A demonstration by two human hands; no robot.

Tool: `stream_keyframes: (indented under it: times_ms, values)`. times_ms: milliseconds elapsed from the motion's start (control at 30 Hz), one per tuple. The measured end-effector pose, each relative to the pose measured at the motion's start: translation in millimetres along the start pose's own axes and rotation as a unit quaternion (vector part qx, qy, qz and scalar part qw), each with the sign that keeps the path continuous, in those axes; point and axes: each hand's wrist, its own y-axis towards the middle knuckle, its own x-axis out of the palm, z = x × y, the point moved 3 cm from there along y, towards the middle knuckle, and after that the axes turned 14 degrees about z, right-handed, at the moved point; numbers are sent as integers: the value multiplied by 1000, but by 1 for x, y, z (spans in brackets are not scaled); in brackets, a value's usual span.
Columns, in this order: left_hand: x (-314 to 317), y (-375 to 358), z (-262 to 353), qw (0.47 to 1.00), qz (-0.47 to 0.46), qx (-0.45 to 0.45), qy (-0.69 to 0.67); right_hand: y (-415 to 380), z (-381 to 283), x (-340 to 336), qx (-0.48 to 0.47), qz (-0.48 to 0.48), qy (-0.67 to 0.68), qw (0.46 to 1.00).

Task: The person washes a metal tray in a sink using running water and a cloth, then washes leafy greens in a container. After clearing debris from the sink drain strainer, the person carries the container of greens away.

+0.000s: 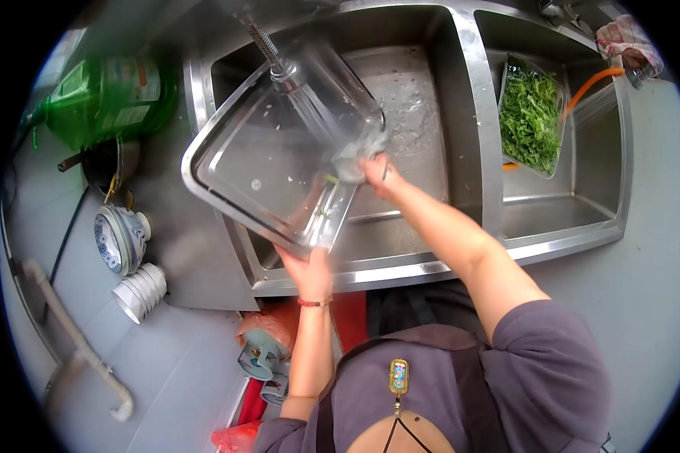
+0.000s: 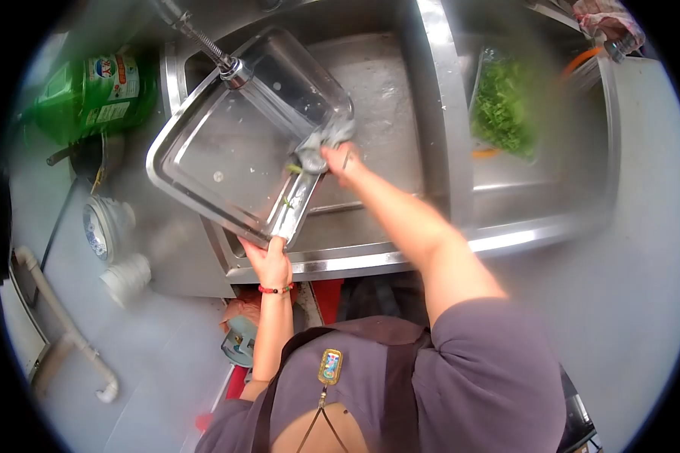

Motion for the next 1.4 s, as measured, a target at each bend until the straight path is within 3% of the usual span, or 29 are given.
stream_keyframes:
  times_ms: [100,167,200,233,300,367,400,433,500,533,567,600,633,700,733,767,833,867,900,967,1033,1100,1133,1167,1233,1267,1333,1367,1400]
  values:
    - [-21,-6,-3,999,10,-31,-13,59,-21,-17,-105,96,-98,985]
    - [-32,-8,5,991,8,-125,-53,27,-88,-33,-81,176,-253,948]
    - [-38,-4,11,995,-3,-93,-25,47,-95,-37,-275,108,-386,874]
    - [-52,6,13,998,-21,-42,34,65,-95,-40,-450,33,-496,742]
    - [-63,33,46,990,-84,-56,99,61,-95,-46,-443,-21,-491,750]
    - [-44,56,82,995,-95,-20,-28,21,-94,-50,-416,-17,-405,814]
    - [-53,72,63,993,-71,-21,-91,1,-81,-49,-346,-49,-284,893]
    - [-33,67,58,968,-14,-113,-224,-20,-69,-44,-269,-78,-155,947]
    - [10,58,-2,959,78,-141,-234,-56,-23,-30,-258,-45,-78,962]
    - [37,36,-7,959,198,-187,-78,-94,-18,-23,-254,12,-144,956]
    - [41,38,-48,982,152,19,-113,-119,-22,-18,-250,69,-208,943]
    - [49,35,-44,964,98,-105,-224,-109,-24,-20,-257,69,-209,941]
    - [55,29,-31,985,53,-62,-152,-95,-22,-25,-272,58,-180,944]
    - [45,13,-36,982,64,-164,70,-55,2,-47,-227,37,-217,949]
    - [38,12,-45,987,58,-118,97,-65,-38,-47,-179,86,-286,937]
    - [32,9,-54,984,20,-140,111,-49,-56,-47,-225,99,-224,943]
    - [43,1,-28,998,29,-49,-28,-32,-87,-52,-275,154,-137,939]
    - [36,3,-24,996,-23,-87,5,-3,-96,-61,-237,161,-226,931]
    - [24,11,-22,989,-72,-123,35,7,-124,-64,-278,145,-439,842]
    - [13,34,-18,988,-138,13,66,21,-132,-65,-499,-56,-448,739]
    - [3,57,3,971,-202,-81,102,13,-125,-66,-491,-106,-457,735]
    - [-12,82,4,968,-203,-144,-28,-16,-119,-68,-427,-65,-403,807]
    - [-14,80,17,953,-186,-167,-173,-23,-104,-70,-404,-41,-362,839]
    - [-15,72,23,910,-230,-140,-316,-24,-79,-73,-382,-39,-294,876]
    - [1,34,34,859,-260,-147,-416,-63,-36,-67,-325,62,-197,923]
    - [-8,23,-2,890,-158,-172,-393,-89,-20,-61,-263,76,-184,944]
    - [9,1,-44,966,11,-123,-226,-150,-9,-40,-279,132,-207,928]
    - [23,-10,-46,993,78,-49,-77,-162,3,-29,-300,120,-154,934]
    - [18,-8,-49,993,80,-51,-75,-159,7,-31,-287,116,-153,938]
